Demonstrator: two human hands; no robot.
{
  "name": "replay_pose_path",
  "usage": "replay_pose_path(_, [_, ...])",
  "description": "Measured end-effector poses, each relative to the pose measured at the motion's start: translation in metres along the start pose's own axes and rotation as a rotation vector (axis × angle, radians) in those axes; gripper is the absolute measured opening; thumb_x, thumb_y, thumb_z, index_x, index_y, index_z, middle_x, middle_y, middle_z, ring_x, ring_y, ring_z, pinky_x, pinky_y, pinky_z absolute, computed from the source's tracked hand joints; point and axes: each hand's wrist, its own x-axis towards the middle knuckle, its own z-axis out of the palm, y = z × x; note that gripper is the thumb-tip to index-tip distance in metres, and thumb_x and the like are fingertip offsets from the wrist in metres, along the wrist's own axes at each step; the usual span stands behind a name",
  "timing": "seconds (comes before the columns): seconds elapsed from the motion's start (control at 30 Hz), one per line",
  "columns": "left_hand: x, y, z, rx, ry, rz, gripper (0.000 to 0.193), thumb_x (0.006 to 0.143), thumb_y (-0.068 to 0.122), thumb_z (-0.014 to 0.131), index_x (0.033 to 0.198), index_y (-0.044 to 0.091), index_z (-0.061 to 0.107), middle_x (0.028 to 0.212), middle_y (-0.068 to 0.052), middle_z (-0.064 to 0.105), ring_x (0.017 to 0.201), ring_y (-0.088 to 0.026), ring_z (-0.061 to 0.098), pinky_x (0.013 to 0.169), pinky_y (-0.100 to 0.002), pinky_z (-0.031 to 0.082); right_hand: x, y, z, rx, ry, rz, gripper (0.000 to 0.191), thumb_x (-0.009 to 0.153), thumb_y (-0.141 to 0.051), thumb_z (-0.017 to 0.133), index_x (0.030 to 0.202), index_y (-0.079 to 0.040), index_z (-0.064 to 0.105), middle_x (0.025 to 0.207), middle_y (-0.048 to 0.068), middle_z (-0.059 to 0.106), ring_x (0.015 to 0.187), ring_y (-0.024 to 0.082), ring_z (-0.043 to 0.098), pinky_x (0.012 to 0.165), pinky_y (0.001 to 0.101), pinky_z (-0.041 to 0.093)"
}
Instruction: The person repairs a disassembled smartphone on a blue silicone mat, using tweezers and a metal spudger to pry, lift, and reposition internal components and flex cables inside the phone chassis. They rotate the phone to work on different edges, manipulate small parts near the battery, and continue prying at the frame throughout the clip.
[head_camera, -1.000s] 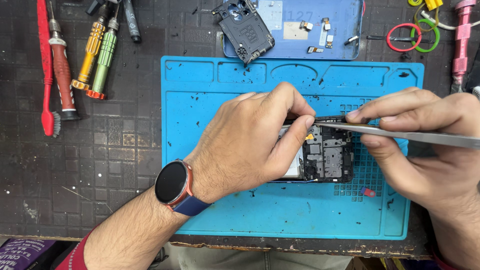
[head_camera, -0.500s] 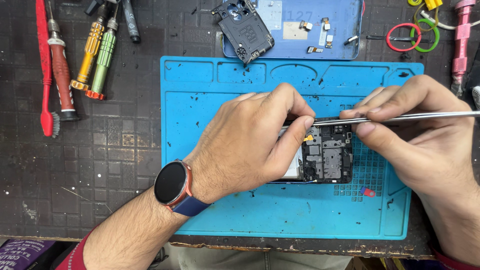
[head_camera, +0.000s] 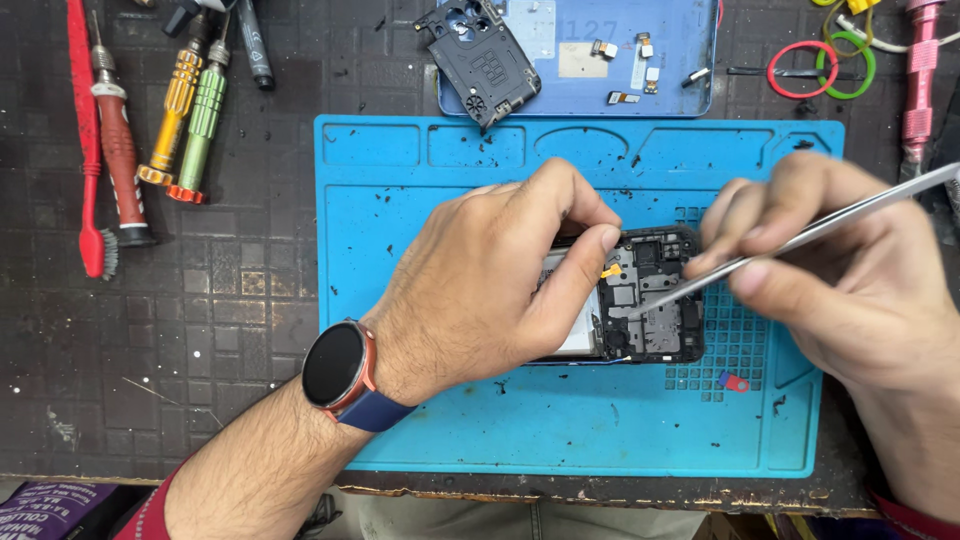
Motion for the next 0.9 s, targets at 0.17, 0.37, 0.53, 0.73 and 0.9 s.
replay_pose_path(0.17, [0.0,0.0,0.002,0.005,0.008,-0.012,0.013,0.101,0.014,0.064,0.103,0.002,0.058,0.086,-0.008,0.073,0.08,-0.026,0.075,0.069,-0.038,0.057,0.002,0.005,0.007,-0.152,0.115,-0.119,0.017,0.099,0.006,0.068,0.102,-0.006,0.055,0.097,0.014,0.069,0.098,0.019,0.07,0.093,0.0321,0.057])
replay_pose_path(0.37, [0.0,-0.001,0.003,0.005,0.02,0.012,0.013,0.103,0.013,0.062,0.103,0.002,0.055,0.088,-0.009,0.073,0.08,-0.028,0.074,0.071,-0.04,0.057,0.001,0.003,0.016,-0.38,0.168,-0.207,0.022,0.099,0.006,0.067,0.104,-0.007,0.05,0.099,0.013,0.067,0.098,0.016,0.07,0.093,0.0281,0.06])
replay_pose_path(0.53, [0.0,-0.001,0.003,0.003,0.012,-0.003,0.013,0.102,0.013,0.062,0.102,0.002,0.055,0.086,-0.009,0.072,0.079,-0.028,0.074,0.069,-0.041,0.056,-0.002,0.003,0.019,-0.453,0.185,-0.239,0.025,0.098,0.008,0.069,0.105,-0.007,0.05,0.1,0.014,0.068,0.096,0.016,0.07,0.091,0.0274,0.06])
replay_pose_path(0.73, [0.0,0.001,0.001,-0.003,-0.01,-0.035,0.012,0.102,0.014,0.062,0.102,0.003,0.056,0.081,-0.008,0.071,0.076,-0.027,0.074,0.066,-0.039,0.055,-0.006,0.003,0.021,-0.534,0.173,-0.255,0.026,0.099,0.01,0.07,0.103,-0.005,0.05,0.101,0.016,0.068,0.097,0.018,0.071,0.088,0.0267,0.06])
replay_pose_path(0.9, [0.0,0.001,0.001,-0.005,-0.009,-0.035,0.013,0.102,0.014,0.062,0.102,0.003,0.055,0.083,-0.008,0.072,0.076,-0.026,0.074,0.066,-0.039,0.056,-0.005,0.002,0.023,-0.489,0.188,-0.232,0.026,0.099,0.009,0.069,0.107,-0.006,0.05,0.101,0.016,0.067,0.097,0.017,0.072,0.09,0.0272,0.062])
